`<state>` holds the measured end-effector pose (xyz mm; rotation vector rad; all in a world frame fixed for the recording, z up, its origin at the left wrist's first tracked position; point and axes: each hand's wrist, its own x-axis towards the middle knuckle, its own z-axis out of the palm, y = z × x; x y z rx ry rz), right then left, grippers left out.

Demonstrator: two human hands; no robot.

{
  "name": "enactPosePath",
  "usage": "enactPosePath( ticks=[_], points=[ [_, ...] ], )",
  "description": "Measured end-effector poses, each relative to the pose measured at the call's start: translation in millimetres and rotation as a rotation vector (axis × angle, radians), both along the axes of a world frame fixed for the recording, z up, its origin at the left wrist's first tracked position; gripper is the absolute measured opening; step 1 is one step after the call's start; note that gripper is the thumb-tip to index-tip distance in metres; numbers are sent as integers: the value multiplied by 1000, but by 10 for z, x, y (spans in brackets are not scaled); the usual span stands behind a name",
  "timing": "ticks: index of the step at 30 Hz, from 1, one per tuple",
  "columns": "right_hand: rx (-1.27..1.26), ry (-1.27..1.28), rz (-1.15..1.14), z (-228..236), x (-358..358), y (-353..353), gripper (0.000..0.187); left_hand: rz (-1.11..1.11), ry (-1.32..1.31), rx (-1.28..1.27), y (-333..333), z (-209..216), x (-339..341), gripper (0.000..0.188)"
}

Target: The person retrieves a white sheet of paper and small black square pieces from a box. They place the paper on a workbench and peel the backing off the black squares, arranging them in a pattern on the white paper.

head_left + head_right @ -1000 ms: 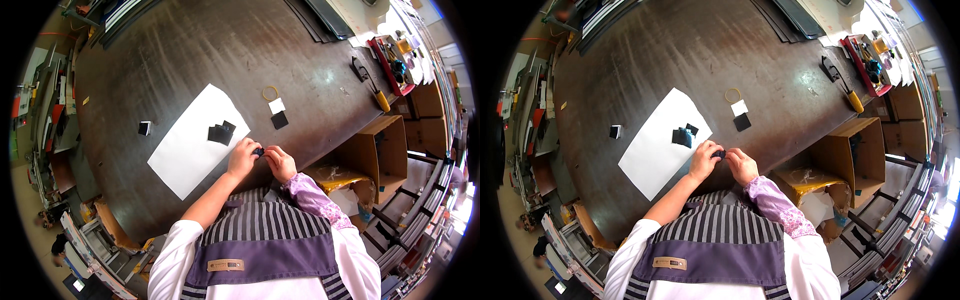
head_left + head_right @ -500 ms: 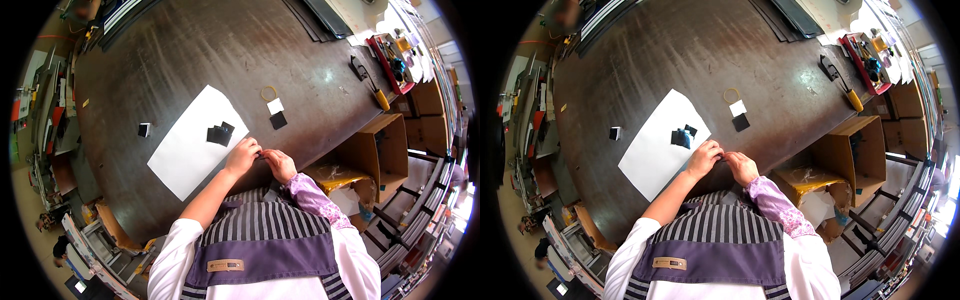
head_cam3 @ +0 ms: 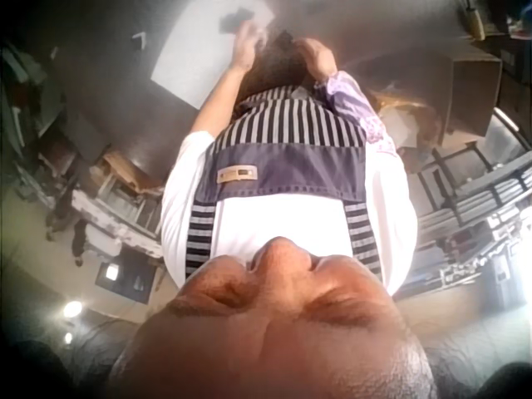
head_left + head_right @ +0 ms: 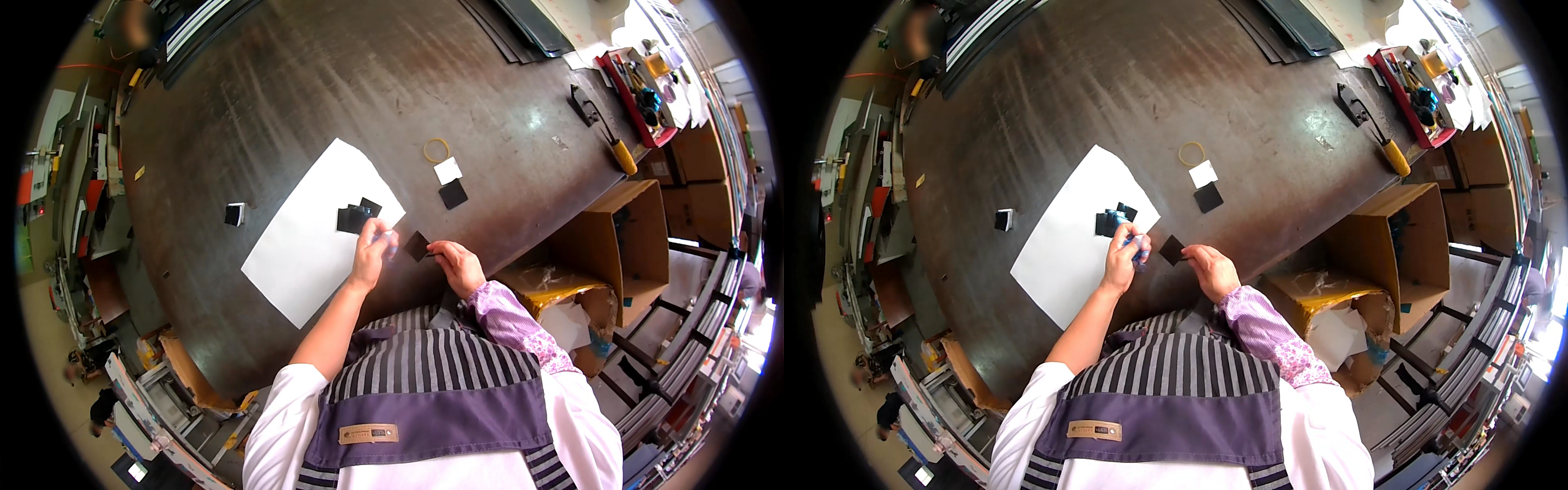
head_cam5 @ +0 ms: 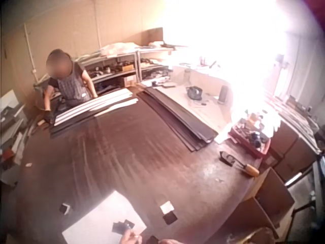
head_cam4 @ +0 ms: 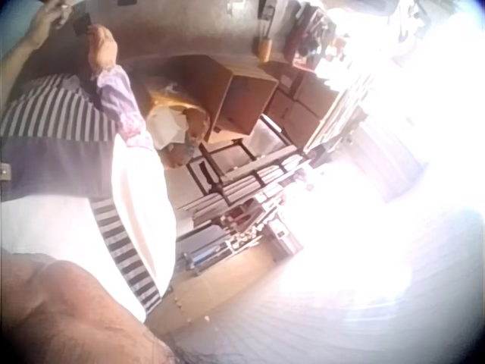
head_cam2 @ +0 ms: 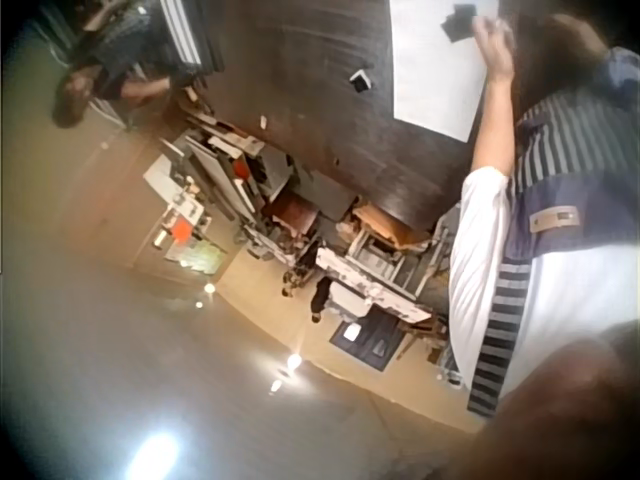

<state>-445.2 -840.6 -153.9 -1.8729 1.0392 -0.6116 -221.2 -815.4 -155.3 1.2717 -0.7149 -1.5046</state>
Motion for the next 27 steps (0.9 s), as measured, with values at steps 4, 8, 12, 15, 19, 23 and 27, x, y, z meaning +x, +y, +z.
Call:
enactPosePath(
  ticks=[4, 8, 12, 15, 19, 23, 27],
  points=[
    [-4, 19, -17, 19, 21, -3, 18, -120, -896, -39, -4, 182, -144, 27],
    [18, -12, -52, -33, 11, 7, 17, -204, -1221, -65, -11, 58, -255, 34],
    [585, -374, -289, 24, -30, 24, 15, -185, -1146, 22, -37, 269, -295, 28],
    [598, -431, -334, 49, -36, 46, 14, -95, -997, 56, -12, 202, -286, 20],
    [488, -284, -268, 68, -10, 68, 15, -30, -893, -26, 36, 76, -277, 16],
    [273, -187, -173, 0, 20, 72, 18, -55, -989, -63, 26, 61, -290, 17],
    [193, -99, -132, 2, 66, 45, 19, -19, -1010, -151, 18, 94, -202, 22]
  ],
)
